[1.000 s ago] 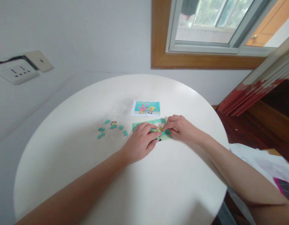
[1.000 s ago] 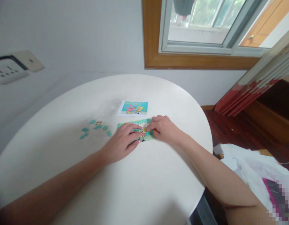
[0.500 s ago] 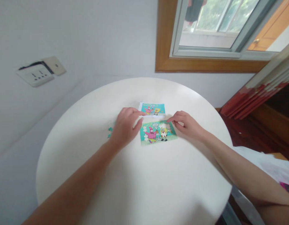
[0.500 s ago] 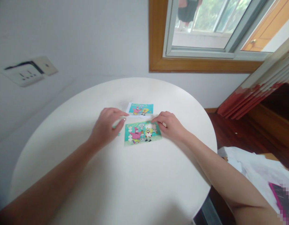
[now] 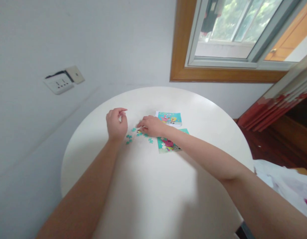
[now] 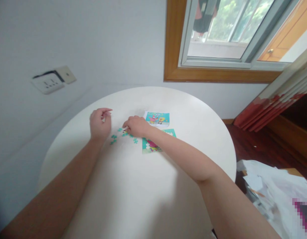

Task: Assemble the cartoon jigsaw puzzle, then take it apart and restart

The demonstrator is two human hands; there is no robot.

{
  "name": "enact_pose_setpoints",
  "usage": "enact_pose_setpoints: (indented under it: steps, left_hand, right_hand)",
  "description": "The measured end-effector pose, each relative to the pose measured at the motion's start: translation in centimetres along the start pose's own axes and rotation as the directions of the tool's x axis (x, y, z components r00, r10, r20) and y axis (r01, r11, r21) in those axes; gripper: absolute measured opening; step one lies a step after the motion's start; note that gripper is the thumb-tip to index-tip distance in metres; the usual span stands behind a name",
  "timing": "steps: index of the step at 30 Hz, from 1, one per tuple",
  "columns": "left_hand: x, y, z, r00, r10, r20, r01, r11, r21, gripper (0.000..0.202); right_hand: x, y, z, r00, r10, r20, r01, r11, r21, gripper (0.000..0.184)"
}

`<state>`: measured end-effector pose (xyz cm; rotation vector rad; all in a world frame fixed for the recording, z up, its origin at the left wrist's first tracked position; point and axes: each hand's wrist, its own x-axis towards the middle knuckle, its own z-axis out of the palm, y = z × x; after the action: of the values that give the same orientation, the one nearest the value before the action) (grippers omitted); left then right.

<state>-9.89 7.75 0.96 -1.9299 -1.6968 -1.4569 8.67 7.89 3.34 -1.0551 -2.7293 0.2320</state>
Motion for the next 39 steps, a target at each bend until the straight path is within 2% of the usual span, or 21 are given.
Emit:
enact_pose_setpoints:
  steps: [3, 8, 11, 23, 26, 28, 31, 33, 39]
  left_hand:
    - [-0.1, -0.2, 0.1, 1.000, 0.004, -0.024, -0.004, 1.000, -0.031, 0.021]
    - [-0.1, 0.3, 0.2, 1.000, -0.005, -0.030, 0.003, 0.998, -0.058, 0.020]
    - [-0.1, 0.7, 0.1, 1.000, 0.016, -0.016, -0.017, 0.997, -0.071, 0.019]
    - [-0.2, 0.7, 0.0, 0.999, 0.041, 0.027, -0.039, 0.997, -0.062, 0.021]
    - [-0.2, 0.5, 0.0, 0.994, 0.061, 0.096, -0.056, 0.997, -0.049, 0.022]
    - [-0.2, 0.5, 0.1, 0.963, 0.135, 0.234, -0.129, 0.991, -0.043, 0.023]
    - [-0.3, 0.6, 0.3, 0.862, 0.257, 0.437, -0.255, 0.965, -0.063, 0.023]
    - [-0.4, 0.6, 0.5, 0.821, 0.289, 0.492, -0.289, 0.954, -0.078, 0.024]
    - [-0.8, 0.4, 0.7, 0.752, 0.319, 0.577, -0.294, 0.946, -0.140, 0.027]
  right_hand:
    - [1.1, 0.1, 0.2, 0.999, -0.014, 0.049, 0.016, 0.999, -0.039, 0.031]
    - [2.1, 0.2, -0.8, 0.983, -0.058, 0.172, 0.068, 0.996, -0.050, 0.029]
    - [2.6, 0.1, -1.3, 0.972, -0.107, 0.208, 0.115, 0.993, -0.029, 0.028]
    - [1.9, -0.1, -1.8, 0.971, -0.120, 0.205, 0.115, 0.993, 0.032, 0.019]
    - [1.2, 0.3, -1.6, 0.979, -0.114, 0.170, 0.107, 0.993, 0.045, 0.021]
    - [0.8, 0.6, -1.3, 0.985, -0.108, 0.138, 0.102, 0.993, 0.053, 0.022]
    - [0.0, 1.3, -0.7, 0.992, -0.118, 0.052, 0.113, 0.990, 0.080, 0.021]
    - [-0.4, 1.6, -0.3, 0.994, -0.110, -0.007, 0.110, 0.989, 0.098, 0.019]
    - [-1.3, 2.2, 0.2, 0.995, -0.062, -0.075, 0.071, 0.988, 0.134, 0.018]
